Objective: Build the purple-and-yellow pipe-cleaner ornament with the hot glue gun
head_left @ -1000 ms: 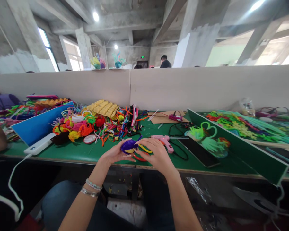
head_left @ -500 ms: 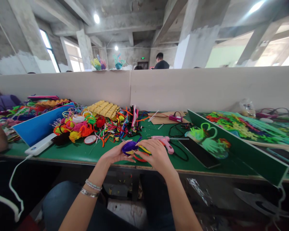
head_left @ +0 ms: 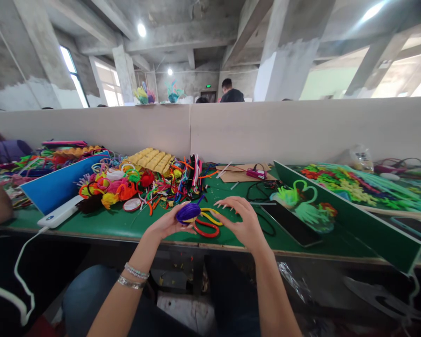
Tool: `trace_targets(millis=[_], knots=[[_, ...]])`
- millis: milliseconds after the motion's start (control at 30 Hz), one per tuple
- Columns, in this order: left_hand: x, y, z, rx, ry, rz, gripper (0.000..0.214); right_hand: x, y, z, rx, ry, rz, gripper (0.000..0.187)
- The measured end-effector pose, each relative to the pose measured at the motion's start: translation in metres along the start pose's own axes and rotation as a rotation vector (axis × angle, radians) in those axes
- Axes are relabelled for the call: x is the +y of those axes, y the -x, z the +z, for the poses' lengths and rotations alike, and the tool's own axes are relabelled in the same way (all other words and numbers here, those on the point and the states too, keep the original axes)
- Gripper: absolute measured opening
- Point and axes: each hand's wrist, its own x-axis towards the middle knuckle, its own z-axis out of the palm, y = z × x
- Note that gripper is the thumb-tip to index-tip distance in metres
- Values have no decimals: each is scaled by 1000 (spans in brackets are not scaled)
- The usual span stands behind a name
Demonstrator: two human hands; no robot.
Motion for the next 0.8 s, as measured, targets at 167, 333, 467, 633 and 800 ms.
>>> trace_targets(millis=[167,333,467,633,800], knots=[[-4,-5,4,91,-359,158,42,7,1,4,42,4,162,19],[-8,-8,9,177,-677,381,46,14,2,15,-70,56,259,30],[-10,-9,6,246,-994,614,49,14,2,22,-110,66,268,33],[-10,-10,2,339,-1155,759,52,14,3,21,-254,54,246,28],[-8,-9,4,396,-1087,769,49,28,13,36,-419,101,232,34]])
